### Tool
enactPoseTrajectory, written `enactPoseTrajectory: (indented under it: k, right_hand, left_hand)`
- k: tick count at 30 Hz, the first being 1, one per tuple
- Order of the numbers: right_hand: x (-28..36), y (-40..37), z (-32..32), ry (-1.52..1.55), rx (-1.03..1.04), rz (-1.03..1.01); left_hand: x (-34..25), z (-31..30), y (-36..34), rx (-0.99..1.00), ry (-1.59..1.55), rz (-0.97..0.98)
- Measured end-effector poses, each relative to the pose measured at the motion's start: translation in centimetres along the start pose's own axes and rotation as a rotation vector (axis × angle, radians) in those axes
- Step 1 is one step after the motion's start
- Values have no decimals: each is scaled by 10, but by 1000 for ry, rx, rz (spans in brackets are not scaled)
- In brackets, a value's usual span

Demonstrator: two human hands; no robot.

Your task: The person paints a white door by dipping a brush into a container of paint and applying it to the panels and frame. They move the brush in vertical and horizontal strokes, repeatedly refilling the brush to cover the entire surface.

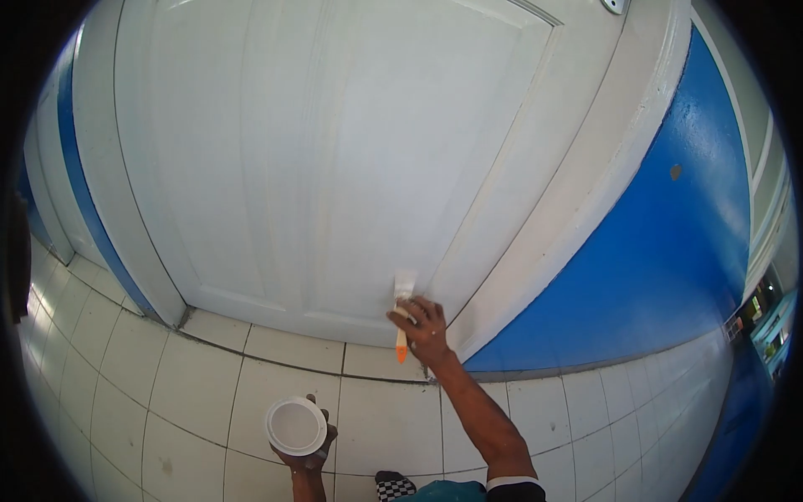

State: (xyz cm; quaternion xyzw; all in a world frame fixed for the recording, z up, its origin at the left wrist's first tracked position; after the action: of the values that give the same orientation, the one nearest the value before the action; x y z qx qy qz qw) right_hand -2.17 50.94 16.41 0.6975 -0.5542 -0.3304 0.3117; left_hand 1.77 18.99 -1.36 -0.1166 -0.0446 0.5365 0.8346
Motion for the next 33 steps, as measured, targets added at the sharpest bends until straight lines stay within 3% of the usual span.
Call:
enactPoseTrajectory:
  k: [4, 8, 13, 18, 21, 26, 33]
  right_hand:
    - [13, -80, 40, 132, 264, 38]
    - [7, -102, 51, 266, 425, 139]
    - [-19, -10, -7, 346, 76, 201]
    - [-17, 72, -64, 183, -329, 118]
    - [7, 69, -58, -7, -337, 14]
    - [28, -26, 39, 26, 60, 16]
    - [56, -73, 85, 194, 254, 26]
  left_hand:
    - [4, 12, -1, 158, -64, -58]
    - [5, 22, -4, 227, -53, -68]
    - [8, 28, -5, 196, -68, -76]
    - [6, 12, 1, 49, 46, -7]
    - [8, 21, -3, -26, 34, 25]
    - [0, -5, 3, -69, -124, -25]
    - [-16, -6, -2, -44, 3, 49]
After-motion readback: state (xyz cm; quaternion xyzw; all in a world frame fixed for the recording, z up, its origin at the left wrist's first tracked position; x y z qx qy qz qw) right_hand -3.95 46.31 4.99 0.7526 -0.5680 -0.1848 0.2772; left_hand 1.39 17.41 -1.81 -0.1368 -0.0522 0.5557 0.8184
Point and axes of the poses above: each hand's wrist, its own y-axis towards the middle knuckle, its own z-axis out of the palm, x = y × z, the point moved 5 cm from there along y, towards the middle knuckle, and after that the axes turned 6 degrees about -x, right-handed, at the moved point
